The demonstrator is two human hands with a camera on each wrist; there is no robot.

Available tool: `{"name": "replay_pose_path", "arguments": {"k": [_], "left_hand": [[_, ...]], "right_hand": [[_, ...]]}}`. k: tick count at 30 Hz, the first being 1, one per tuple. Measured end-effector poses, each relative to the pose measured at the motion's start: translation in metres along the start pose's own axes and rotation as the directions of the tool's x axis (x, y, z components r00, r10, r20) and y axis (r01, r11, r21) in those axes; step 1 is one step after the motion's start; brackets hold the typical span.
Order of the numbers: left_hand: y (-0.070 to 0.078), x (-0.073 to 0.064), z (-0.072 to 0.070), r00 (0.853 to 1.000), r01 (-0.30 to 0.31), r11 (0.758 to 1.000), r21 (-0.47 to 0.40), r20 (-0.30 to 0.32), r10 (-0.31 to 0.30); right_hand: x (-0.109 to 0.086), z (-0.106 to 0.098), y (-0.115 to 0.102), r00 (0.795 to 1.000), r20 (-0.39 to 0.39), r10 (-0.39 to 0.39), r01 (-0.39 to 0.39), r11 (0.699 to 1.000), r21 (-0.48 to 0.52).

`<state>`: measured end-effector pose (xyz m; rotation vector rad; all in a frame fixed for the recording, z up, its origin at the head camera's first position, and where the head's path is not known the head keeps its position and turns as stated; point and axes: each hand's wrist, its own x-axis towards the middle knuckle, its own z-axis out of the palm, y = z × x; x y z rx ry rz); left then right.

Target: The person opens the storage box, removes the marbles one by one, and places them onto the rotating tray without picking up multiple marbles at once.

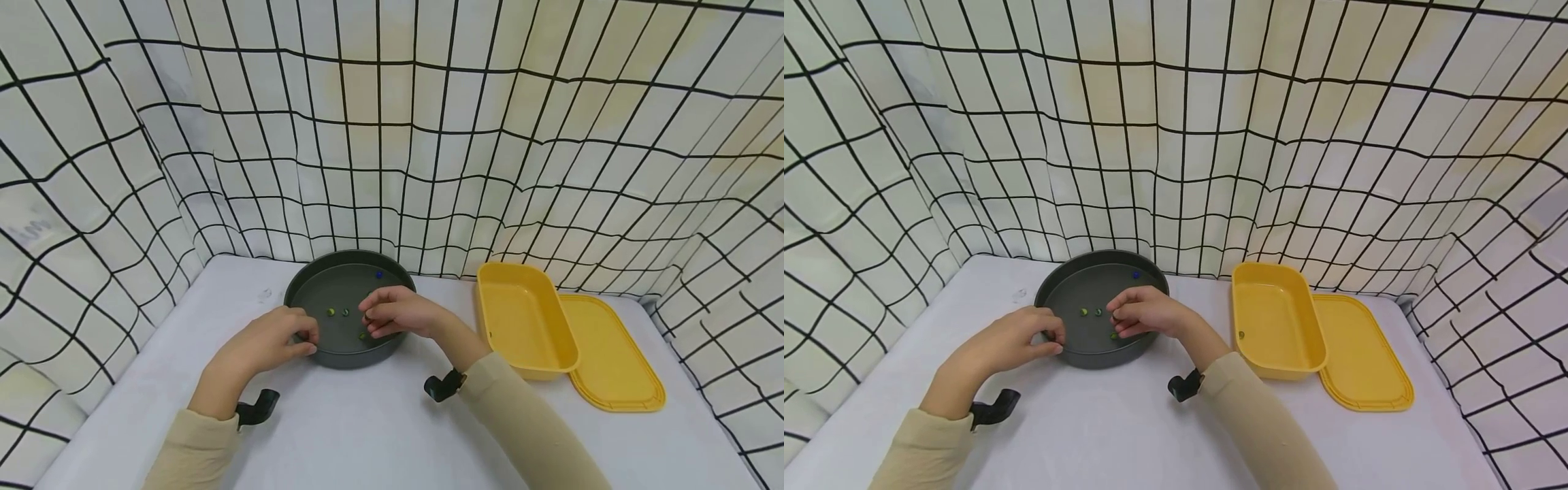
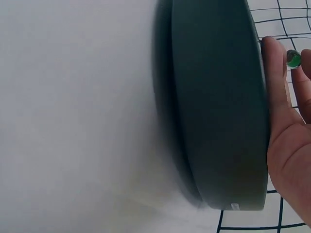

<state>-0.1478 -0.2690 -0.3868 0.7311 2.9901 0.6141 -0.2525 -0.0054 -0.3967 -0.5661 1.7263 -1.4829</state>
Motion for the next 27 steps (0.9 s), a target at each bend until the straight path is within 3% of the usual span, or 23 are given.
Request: {"name": "replay_pose_path", "arguments": {"k": [5, 10, 17, 24, 27], "left_hand": [[0.001, 0.001, 0.001, 1.0, 0.005, 1.0, -0.003, 0.009, -0.005], [0.002, 0.0, 0.001, 0.999, 0.031, 1.0, 0.006, 0.016, -0.031], [0.001, 0.0, 0.001, 0.999, 0.037, 0.999, 0.015, 0.007, -0.037], [0.001, -0.001, 0.0, 0.999, 0.031, 0.999, 0.008, 0.008, -0.031], [0.001, -0.001, 0.0, 1.0, 0.03, 1.0, 0.008, 0.006, -0.03]], "right_hand": [[0.005, 0.005, 0.001, 1.0, -0.025, 0.01, -0.013, 0.994, -0.105], [0.007, 0.012, 0.0, 0.999, -0.033, 0.014, -0.022, 0.969, -0.247], [0.009, 0.019, -0.001, 0.999, -0.05, 0.01, -0.027, 0.938, -0.345], [0.009, 0.022, -0.002, 0.997, -0.065, 0.03, -0.06, 0.857, -0.513], [0.009, 0.023, -0.003, 0.997, -0.069, 0.024, -0.058, 0.844, -0.533]]}}
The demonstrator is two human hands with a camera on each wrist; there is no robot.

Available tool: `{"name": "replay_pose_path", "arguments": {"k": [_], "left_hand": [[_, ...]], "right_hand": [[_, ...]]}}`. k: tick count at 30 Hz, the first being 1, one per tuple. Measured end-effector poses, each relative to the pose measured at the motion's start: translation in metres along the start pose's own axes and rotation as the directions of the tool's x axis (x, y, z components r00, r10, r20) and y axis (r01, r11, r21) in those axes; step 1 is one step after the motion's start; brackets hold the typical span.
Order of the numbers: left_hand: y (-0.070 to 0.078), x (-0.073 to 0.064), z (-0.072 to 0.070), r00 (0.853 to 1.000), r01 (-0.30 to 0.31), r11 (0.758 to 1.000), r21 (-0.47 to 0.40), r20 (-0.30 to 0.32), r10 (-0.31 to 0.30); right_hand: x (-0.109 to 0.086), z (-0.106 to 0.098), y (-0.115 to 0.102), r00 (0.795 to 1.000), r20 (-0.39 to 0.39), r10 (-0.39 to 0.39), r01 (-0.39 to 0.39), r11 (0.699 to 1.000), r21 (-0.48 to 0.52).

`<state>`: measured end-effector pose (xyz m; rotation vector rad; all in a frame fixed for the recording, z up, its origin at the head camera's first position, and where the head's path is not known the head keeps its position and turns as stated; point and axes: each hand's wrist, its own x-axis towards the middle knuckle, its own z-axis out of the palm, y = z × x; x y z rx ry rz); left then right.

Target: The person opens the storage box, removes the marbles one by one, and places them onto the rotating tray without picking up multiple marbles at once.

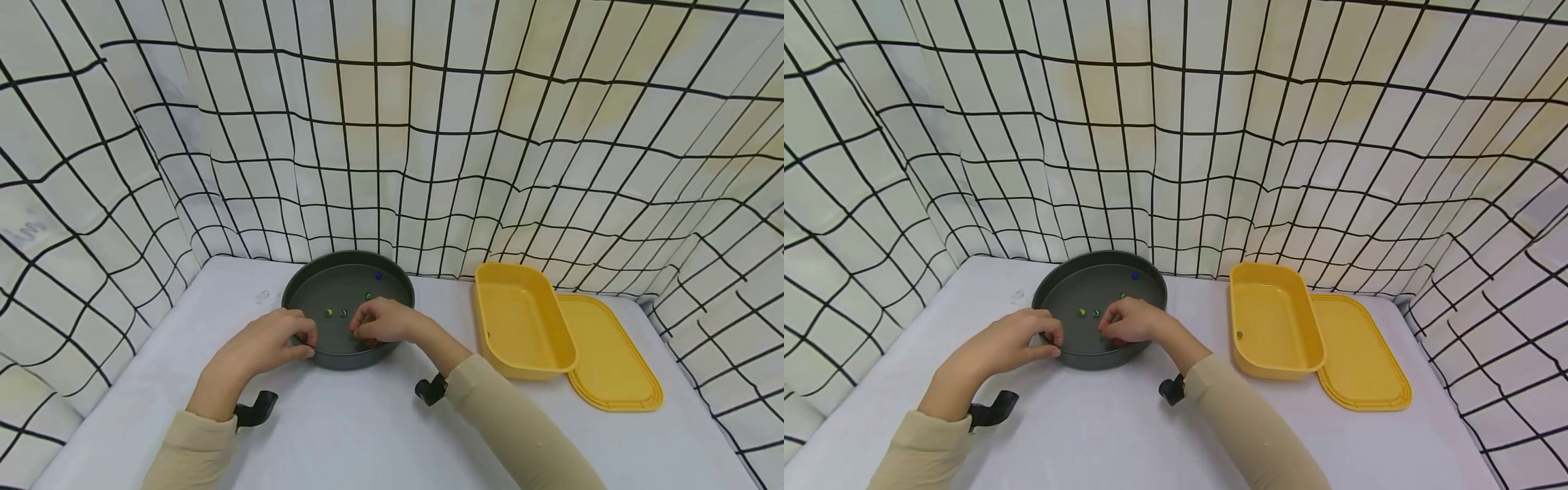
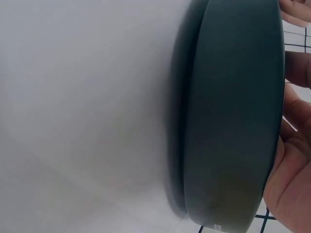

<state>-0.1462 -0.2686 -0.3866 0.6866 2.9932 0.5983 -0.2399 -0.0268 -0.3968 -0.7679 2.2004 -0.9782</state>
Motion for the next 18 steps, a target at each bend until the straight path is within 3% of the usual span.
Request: {"name": "replay_pose_path", "arguments": {"k": [5, 8, 13, 18], "left_hand": [[0.0, 0.0, 0.0, 1.0, -0.005, 1.0, -0.001, -0.002, 0.005], [-0.001, 0.0, 0.001, 1.0, -0.005, 1.0, -0.001, -0.004, 0.005], [-0.001, -0.001, 0.002, 1.0, -0.005, 1.0, 0.0, -0.005, 0.005], [0.001, -0.001, 0.001, 1.0, -0.002, 1.0, 0.0, -0.003, 0.002]], "right_hand": [[-0.001, 0.001, 0.0, 1.0, -0.028, -0.01, 0.01, 1.0, 0.019], [-0.003, 0.0, 0.004, 0.998, -0.057, -0.038, 0.044, 0.993, 0.108], [-0.01, -0.003, 0.016, 0.986, -0.155, -0.061, 0.111, 0.933, 0.342], [-0.028, -0.018, 0.029, 0.96, -0.276, -0.045, 0.152, 0.913, 0.38]]}}
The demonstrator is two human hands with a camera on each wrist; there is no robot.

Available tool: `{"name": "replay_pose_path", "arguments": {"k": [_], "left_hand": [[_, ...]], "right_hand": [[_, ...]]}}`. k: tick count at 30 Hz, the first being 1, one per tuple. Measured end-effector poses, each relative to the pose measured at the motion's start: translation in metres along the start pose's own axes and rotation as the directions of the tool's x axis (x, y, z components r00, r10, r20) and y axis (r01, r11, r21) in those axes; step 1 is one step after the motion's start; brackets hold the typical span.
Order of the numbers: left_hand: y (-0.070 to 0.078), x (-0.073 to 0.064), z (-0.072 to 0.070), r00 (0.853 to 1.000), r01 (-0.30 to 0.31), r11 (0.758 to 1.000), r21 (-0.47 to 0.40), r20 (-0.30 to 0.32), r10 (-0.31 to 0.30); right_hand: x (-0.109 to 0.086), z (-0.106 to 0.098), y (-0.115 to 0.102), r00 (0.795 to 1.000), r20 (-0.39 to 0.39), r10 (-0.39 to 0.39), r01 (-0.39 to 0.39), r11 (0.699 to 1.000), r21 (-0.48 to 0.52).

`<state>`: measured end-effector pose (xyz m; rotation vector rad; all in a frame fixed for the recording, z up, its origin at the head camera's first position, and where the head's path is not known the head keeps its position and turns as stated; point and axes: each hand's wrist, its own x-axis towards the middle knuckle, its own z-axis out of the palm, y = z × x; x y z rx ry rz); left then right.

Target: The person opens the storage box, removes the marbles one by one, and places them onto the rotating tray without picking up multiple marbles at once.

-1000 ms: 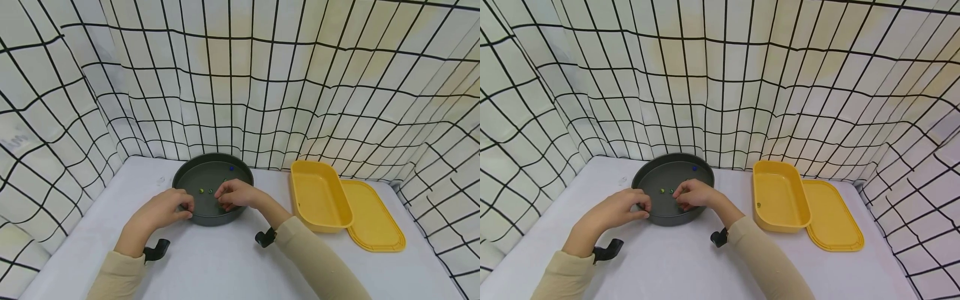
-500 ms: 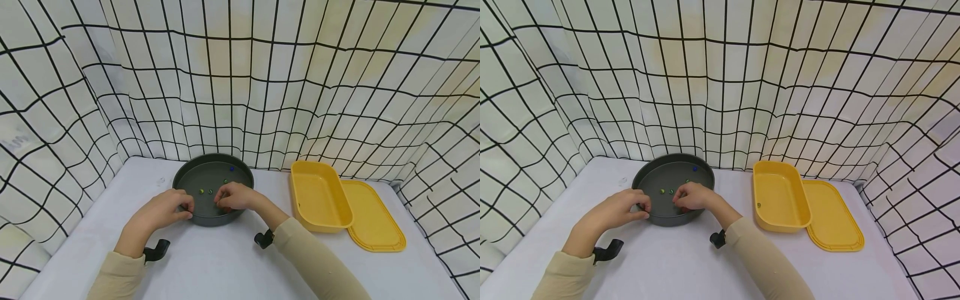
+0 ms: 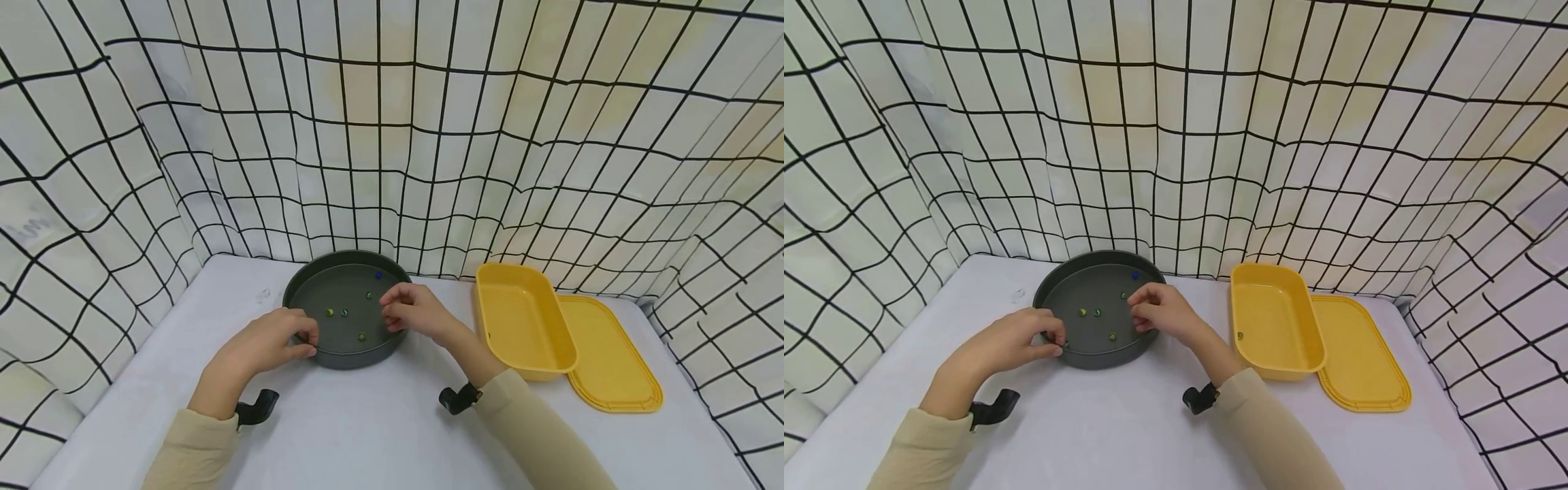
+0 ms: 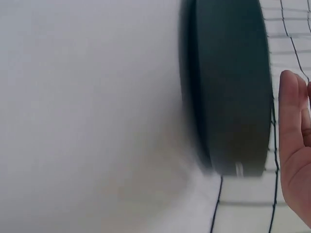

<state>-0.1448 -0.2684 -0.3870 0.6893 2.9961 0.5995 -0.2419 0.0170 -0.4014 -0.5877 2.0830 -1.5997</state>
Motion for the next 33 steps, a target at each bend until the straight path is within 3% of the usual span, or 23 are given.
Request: {"name": "replay_pose_path", "arguments": {"k": [10, 19, 26, 33], "left_hand": [[-0.001, 0.001, 0.0, 1.0, 0.012, 1.0, 0.004, 0.006, -0.012], [0.0, 0.001, 0.001, 1.0, 0.015, 1.0, -0.004, 0.006, -0.015], [0.0, 0.001, 0.002, 1.0, 0.013, 1.0, -0.005, 0.008, -0.013], [-0.001, 0.001, 0.001, 1.0, 0.003, 1.0, -0.013, 0.003, -0.003]], "right_hand": [[-0.038, -0.062, -0.002, 0.99, -0.137, 0.024, -0.024, 1.0, 0.001], [-0.072, -0.111, 0.015, 0.977, -0.206, 0.058, -0.064, 0.998, -0.02], [-0.092, -0.138, 0.031, 0.971, -0.228, 0.068, -0.081, 0.995, -0.051], [-0.105, -0.152, 0.04, 0.97, -0.207, 0.131, -0.158, 0.981, -0.115]]}}
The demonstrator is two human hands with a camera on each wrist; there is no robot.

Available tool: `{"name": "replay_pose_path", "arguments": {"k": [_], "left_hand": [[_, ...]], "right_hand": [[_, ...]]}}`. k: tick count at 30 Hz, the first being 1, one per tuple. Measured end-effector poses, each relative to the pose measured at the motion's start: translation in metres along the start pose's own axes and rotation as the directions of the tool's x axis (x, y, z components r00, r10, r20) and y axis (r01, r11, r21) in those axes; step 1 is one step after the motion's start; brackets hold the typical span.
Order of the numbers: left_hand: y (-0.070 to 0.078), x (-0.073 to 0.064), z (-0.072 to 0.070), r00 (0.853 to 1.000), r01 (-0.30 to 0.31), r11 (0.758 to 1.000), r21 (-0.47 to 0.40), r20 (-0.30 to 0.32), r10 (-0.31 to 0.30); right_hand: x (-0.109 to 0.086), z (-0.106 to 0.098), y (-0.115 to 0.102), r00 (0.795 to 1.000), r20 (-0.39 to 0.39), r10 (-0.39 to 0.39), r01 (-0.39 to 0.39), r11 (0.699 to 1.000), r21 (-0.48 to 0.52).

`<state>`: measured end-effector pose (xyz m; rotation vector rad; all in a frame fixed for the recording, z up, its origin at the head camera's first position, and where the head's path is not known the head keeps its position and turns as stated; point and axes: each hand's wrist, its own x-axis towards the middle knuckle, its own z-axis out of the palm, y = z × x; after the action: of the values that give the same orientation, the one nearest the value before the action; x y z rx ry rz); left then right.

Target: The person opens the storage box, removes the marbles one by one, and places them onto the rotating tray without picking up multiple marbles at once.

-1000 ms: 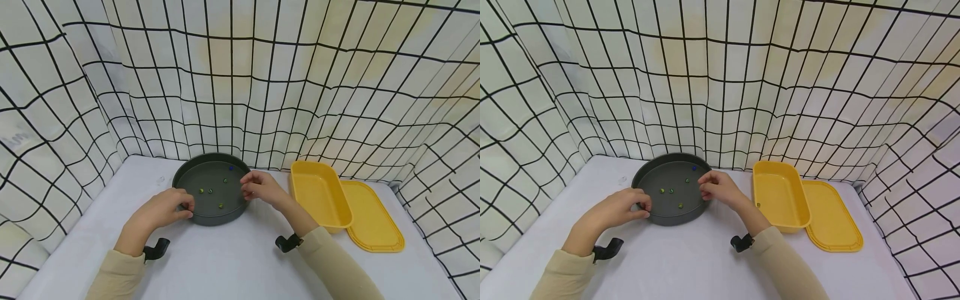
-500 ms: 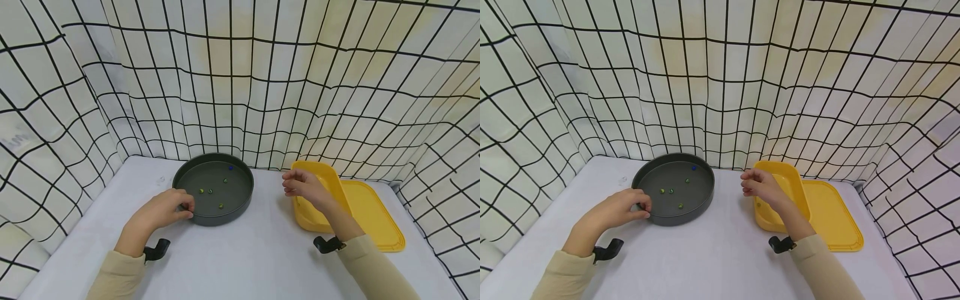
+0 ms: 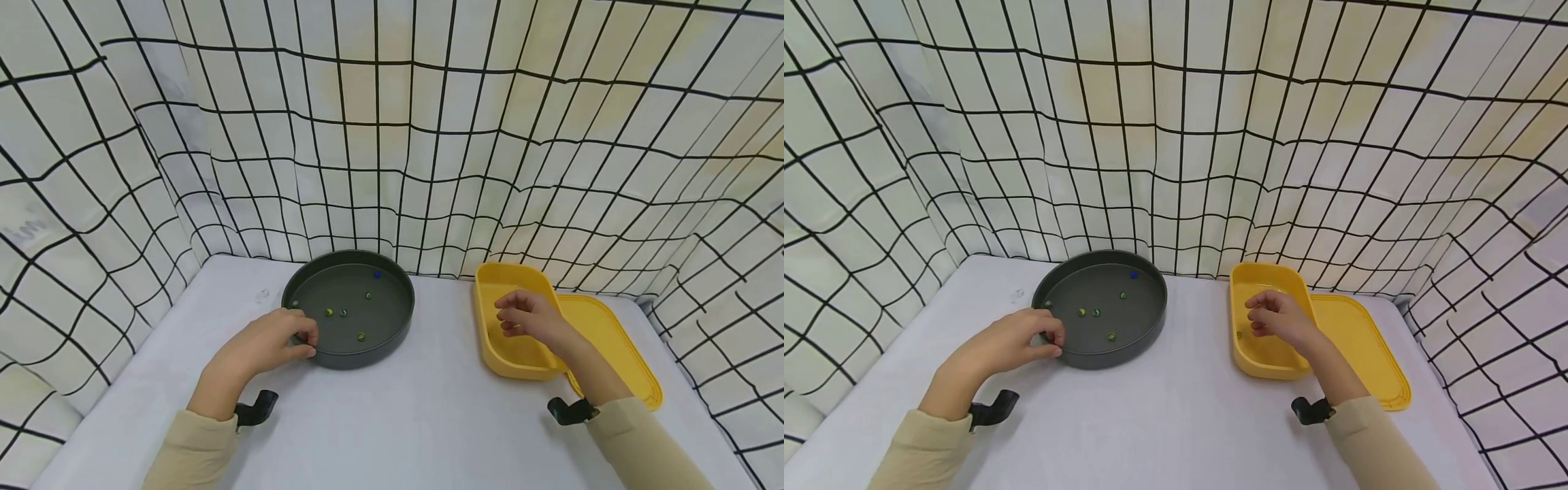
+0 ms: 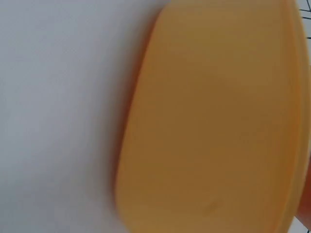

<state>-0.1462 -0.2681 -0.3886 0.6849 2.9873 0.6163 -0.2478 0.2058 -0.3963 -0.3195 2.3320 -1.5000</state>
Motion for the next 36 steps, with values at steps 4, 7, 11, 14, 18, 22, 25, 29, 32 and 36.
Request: {"name": "replay_pose_path", "arguments": {"k": [4, 7, 11, 14, 18, 22, 25, 29, 32, 36], "left_hand": [[0.0, 0.0, 0.0, 1.0, 0.009, 1.0, 0.003, 0.002, -0.009], [0.0, 0.0, 0.0, 1.0, 0.019, 1.0, 0.005, 0.004, -0.019], [0.0, 0.0, 0.001, 1.0, 0.021, 1.0, 0.007, 0.004, -0.021], [0.0, -0.001, 0.0, 1.0, 0.017, 1.0, 0.008, 0.004, -0.017], [0.0, -0.001, 0.0, 1.0, 0.013, 1.0, 0.008, 0.005, -0.013], [-0.001, 0.0, 0.001, 1.0, 0.01, 1.0, 0.013, 0.005, -0.01], [0.0, 0.0, 0.001, 1.0, 0.011, 1.0, 0.018, 0.004, -0.011], [0.0, 0.0, 0.001, 1.0, 0.015, 1.0, 0.014, 0.001, -0.015], [0.001, -0.001, 0.001, 1.0, 0.016, 1.0, 0.011, 0.0, -0.016], [0.002, -0.001, 0.0, 1.0, 0.017, 1.0, 0.009, 0.002, -0.017]], "right_hand": [[-0.003, -0.004, 0.006, 0.999, 0.03, 0.017, -0.016, 0.998, -0.059], [-0.004, -0.006, 0.012, 0.999, 0.043, 0.021, -0.017, 0.995, -0.095], [-0.004, -0.006, 0.018, 0.998, 0.053, 0.017, -0.009, 0.99, -0.139], [-0.002, -0.005, 0.021, 0.998, 0.056, 0.024, -0.015, 0.986, -0.168], [0.0, -0.002, 0.023, 0.997, 0.068, 0.038, -0.024, 0.979, -0.202], [0.0, 0.0, 0.025, 0.996, 0.087, 0.033, -0.014, 0.977, -0.212], [0.0, 0.002, 0.025, 0.994, 0.103, 0.027, -0.005, 0.978, -0.207], [0.0, 0.005, 0.023, 0.992, 0.119, 0.028, -0.003, 0.979, -0.205], [0.001, 0.007, 0.024, 0.991, 0.127, 0.037, -0.01, 0.979, -0.204], [0.004, 0.01, 0.027, 0.99, 0.131, 0.05, -0.022, 0.978, -0.208]]}}
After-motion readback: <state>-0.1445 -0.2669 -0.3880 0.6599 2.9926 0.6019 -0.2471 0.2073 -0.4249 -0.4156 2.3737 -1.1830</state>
